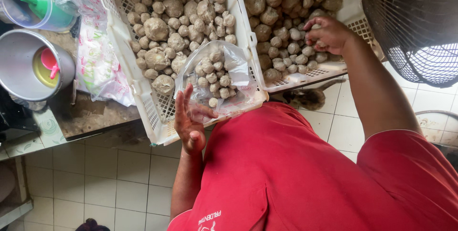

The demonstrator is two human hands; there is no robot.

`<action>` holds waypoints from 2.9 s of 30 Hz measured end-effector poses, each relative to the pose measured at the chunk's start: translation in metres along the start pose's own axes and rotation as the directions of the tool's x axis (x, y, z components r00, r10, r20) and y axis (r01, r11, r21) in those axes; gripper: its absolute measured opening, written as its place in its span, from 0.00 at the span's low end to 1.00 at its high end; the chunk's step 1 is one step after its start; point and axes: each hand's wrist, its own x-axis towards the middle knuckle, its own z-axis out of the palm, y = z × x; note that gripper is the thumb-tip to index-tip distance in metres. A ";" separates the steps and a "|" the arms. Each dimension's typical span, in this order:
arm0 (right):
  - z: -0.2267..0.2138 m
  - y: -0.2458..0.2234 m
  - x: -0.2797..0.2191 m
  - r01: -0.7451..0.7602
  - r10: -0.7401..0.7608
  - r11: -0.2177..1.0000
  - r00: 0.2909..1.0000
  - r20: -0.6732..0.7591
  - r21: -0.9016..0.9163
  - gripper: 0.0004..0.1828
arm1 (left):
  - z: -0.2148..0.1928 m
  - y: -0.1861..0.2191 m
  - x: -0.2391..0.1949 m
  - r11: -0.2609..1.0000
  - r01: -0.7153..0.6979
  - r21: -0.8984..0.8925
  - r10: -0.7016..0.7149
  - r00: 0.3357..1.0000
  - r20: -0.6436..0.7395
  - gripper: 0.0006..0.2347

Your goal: The person transfers round meatballs from a white crate into a clear plastic bag using both hands. The bag is held open with the left hand while the right hand scoops and places the meatballs inside.

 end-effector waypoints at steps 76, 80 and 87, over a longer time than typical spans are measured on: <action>0.093 -0.066 -0.086 0.408 -0.509 0.776 0.855 -0.097 -0.480 0.16 | -0.011 0.000 -0.004 0.997 -0.006 -0.081 0.012 0.997 0.075 0.47; 0.037 -0.026 -0.039 0.043 -0.160 0.593 0.985 -0.065 -0.804 0.36 | -0.011 -0.001 -0.002 0.996 -0.001 -0.084 0.009 0.995 0.099 0.47; 0.057 -0.016 -0.005 -0.094 -0.054 0.539 0.988 -0.146 -0.837 0.51 | -0.008 -0.003 0.000 1.000 -0.004 -0.009 0.005 0.996 0.088 0.47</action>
